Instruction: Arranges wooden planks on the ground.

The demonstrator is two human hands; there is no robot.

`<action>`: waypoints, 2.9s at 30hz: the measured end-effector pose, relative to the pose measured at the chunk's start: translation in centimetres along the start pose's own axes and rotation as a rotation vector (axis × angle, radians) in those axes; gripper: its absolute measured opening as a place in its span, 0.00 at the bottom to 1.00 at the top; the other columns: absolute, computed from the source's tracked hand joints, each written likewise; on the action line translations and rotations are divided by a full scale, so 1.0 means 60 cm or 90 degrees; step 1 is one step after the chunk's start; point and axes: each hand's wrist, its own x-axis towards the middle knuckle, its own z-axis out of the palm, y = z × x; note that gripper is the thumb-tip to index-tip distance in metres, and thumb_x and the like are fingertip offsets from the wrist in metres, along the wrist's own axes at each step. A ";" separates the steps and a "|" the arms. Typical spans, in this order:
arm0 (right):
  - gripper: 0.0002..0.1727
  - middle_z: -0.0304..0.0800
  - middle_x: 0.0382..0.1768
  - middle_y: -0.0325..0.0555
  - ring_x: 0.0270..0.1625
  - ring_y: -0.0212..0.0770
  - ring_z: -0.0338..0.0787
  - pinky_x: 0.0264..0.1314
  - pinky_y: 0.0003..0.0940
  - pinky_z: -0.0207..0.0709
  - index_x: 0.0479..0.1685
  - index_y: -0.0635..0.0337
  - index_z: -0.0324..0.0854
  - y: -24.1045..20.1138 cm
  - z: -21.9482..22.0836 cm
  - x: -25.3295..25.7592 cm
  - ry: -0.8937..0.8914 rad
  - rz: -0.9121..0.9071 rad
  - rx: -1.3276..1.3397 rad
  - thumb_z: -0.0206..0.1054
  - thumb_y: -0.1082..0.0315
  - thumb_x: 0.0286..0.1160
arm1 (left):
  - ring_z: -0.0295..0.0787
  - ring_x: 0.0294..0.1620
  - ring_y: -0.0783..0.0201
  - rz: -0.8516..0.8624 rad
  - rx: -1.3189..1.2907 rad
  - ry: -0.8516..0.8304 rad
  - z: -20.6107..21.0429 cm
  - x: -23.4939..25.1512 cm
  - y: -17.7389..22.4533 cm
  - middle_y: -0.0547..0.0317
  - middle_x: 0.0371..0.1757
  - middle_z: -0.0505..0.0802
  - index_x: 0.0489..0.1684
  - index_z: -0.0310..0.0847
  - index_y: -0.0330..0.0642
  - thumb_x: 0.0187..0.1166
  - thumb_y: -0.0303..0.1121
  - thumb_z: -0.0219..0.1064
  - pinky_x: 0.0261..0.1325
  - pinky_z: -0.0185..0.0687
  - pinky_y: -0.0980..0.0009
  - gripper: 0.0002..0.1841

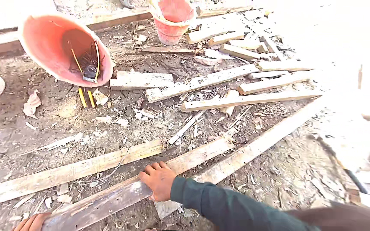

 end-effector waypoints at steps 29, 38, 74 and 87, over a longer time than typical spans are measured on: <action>0.41 0.86 0.61 0.59 0.64 0.65 0.86 0.61 0.61 0.82 0.75 0.47 0.81 0.277 -0.034 -0.254 0.238 0.082 -0.275 0.86 0.67 0.49 | 0.73 0.84 0.43 -0.251 0.038 -0.031 -0.013 0.000 0.063 0.43 0.79 0.81 0.81 0.73 0.48 0.58 0.51 0.86 0.90 0.59 0.46 0.46; 0.33 0.86 0.56 0.60 0.56 0.63 0.88 0.53 0.57 0.83 0.68 0.57 0.82 0.255 -0.036 -0.235 0.227 0.091 -0.351 0.81 0.72 0.54 | 0.72 0.83 0.38 -0.262 0.011 -0.028 -0.009 0.008 0.063 0.38 0.78 0.81 0.82 0.72 0.47 0.55 0.45 0.89 0.90 0.58 0.45 0.47; 0.28 0.81 0.73 0.58 0.78 0.64 0.77 0.74 0.66 0.72 0.70 0.56 0.80 0.229 0.005 -0.282 0.064 0.001 -0.122 0.73 0.52 0.72 | 0.79 0.80 0.44 -0.024 0.027 0.019 -0.059 0.056 0.296 0.46 0.76 0.85 0.80 0.74 0.46 0.63 0.56 0.80 0.83 0.70 0.46 0.43; 0.45 0.88 0.68 0.53 0.67 0.66 0.87 0.64 0.71 0.77 0.80 0.42 0.77 0.299 0.049 -0.174 0.255 -0.045 -0.147 0.88 0.58 0.52 | 0.76 0.83 0.45 0.006 -0.039 -0.031 -0.072 0.062 0.294 0.44 0.78 0.84 0.81 0.73 0.43 0.69 0.55 0.78 0.88 0.63 0.44 0.41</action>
